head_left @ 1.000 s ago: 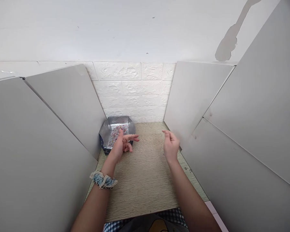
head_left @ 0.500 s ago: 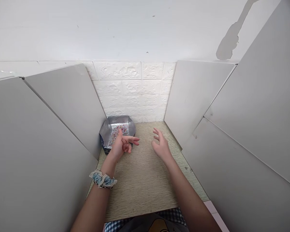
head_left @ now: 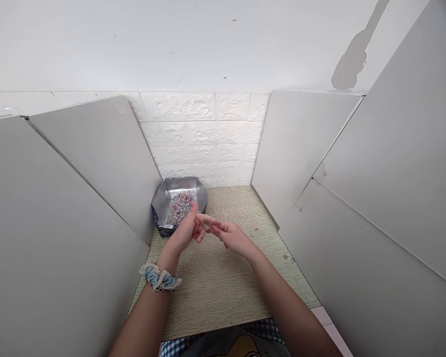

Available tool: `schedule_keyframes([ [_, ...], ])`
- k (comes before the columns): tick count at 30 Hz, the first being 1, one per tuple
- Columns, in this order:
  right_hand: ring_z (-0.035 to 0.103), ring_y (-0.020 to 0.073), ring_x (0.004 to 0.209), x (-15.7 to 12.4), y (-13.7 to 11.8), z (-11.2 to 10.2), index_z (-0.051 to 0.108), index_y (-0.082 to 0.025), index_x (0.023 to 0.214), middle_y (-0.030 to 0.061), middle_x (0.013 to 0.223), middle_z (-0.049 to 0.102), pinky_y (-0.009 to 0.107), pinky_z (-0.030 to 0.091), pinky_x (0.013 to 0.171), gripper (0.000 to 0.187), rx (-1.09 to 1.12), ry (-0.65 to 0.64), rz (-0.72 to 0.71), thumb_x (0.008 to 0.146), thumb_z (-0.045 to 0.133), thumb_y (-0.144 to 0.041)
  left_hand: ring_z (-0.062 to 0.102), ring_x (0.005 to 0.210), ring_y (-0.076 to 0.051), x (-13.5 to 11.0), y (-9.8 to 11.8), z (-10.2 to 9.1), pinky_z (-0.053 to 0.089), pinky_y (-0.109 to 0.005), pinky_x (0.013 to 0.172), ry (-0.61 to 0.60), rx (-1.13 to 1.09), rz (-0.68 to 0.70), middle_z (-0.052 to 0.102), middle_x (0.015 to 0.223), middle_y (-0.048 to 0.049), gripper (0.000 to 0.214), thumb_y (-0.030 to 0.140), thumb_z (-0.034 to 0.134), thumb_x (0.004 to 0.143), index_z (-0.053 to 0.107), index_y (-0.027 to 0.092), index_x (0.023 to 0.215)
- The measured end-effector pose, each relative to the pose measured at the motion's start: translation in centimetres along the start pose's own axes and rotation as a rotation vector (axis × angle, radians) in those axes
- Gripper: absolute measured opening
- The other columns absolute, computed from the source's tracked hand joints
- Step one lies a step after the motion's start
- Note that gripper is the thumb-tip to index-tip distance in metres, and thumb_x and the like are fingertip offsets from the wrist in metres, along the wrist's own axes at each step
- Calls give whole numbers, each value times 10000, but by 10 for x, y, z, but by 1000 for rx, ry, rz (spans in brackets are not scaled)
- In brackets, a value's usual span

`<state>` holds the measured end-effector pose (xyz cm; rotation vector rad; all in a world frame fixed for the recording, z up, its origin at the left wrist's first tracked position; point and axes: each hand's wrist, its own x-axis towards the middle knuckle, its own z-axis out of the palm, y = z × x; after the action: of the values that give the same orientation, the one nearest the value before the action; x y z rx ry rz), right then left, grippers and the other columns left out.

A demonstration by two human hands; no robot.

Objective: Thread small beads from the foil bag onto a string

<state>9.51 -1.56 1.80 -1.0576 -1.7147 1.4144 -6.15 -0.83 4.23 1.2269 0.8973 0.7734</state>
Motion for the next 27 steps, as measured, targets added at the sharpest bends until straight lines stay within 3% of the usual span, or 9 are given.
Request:
schedule_keyframes([
  [3, 341, 70, 472, 4, 6, -6, 606, -141, 711, -20, 530, 412, 194, 277, 442, 345, -79, 138, 33, 810, 381, -383, 327, 293, -38, -1, 2, -1, 144, -217, 350, 15, -23, -3, 621, 685, -147, 802, 635, 101, 773, 673, 72, 781],
  [5, 470, 96, 625, 5, 7, -8, 592, -161, 843, 12, 726, 531, 208, 371, 549, 242, 6, 175, -9, 781, 440, -338, 326, 280, -44, -2, 2, -1, 140, -215, 340, -13, -55, -22, 607, 613, -147, 824, 639, 89, 769, 675, 63, 714],
  [8, 502, 123, 883, 3, 5, -4, 374, -264, 1210, 49, 1129, 465, 240, 422, 697, 549, 206, -44, -88, 695, 564, -256, 323, 268, -51, -4, 2, 0, 127, -212, 330, -117, -76, -74, 591, 557, -159, 859, 640, 61, 766, 674, 47, 671],
  [10, 514, 116, 843, 0, 3, 1, 265, -290, 1275, 40, 1084, 496, 238, 426, 681, 673, 261, -235, -101, 679, 564, -193, 319, 266, -51, -5, 2, 1, 116, -212, 329, -189, -46, -130, 588, 547, -167, 863, 634, 56, 768, 675, 42, 660],
  [12, 504, 97, 682, -2, 4, 5, 439, -227, 1154, 8, 842, 571, 213, 400, 603, 454, 187, -316, -85, 709, 481, -152, 306, 262, -48, -6, 2, 2, 107, -217, 328, -233, 0, -180, 588, 542, -164, 857, 632, 60, 769, 674, 46, 647],
  [14, 446, 85, 570, -2, 6, 6, 585, -158, 808, -9, 646, 550, 195, 341, 529, 200, 5, -257, -69, 738, 398, -151, 289, 259, -45, -7, 1, 2, 108, -222, 329, -240, 48, -205, 586, 535, -151, 843, 634, 73, 768, 673, 56, 641],
  [16, 405, 83, 539, 1, 8, 4, 545, -137, 587, -8, 570, 507, 198, 300, 503, 251, -148, -72, -73, 765, 378, -200, 289, 274, -43, -8, 1, 1, 129, -220, 337, -202, 98, -219, 590, 550, -140, 825, 638, 90, 766, 672, 64, 654],
  [21, 373, 86, 477, 7, 11, -6, 589, -146, 814, -27, 511, 397, 214, 335, 492, 373, 133, 269, -50, 804, 369, -447, 338, 335, -42, -3, 1, 2, 200, -210, 367, 16, 173, -194, 630, 764, -139, 759, 637, 146, 768, 665, 86, 821],
  [27, 545, 163, 853, 4, 2, -10, 567, -158, 873, 64, 814, 582, 326, 402, 808, 356, 652, 150, -167, 777, 434, -474, 470, 430, -58, 1, 5, 3, 256, -194, 392, 206, -25, -55, 558, 1058, -139, 678, 626, 212, 770, 574, 125, 1048],
])
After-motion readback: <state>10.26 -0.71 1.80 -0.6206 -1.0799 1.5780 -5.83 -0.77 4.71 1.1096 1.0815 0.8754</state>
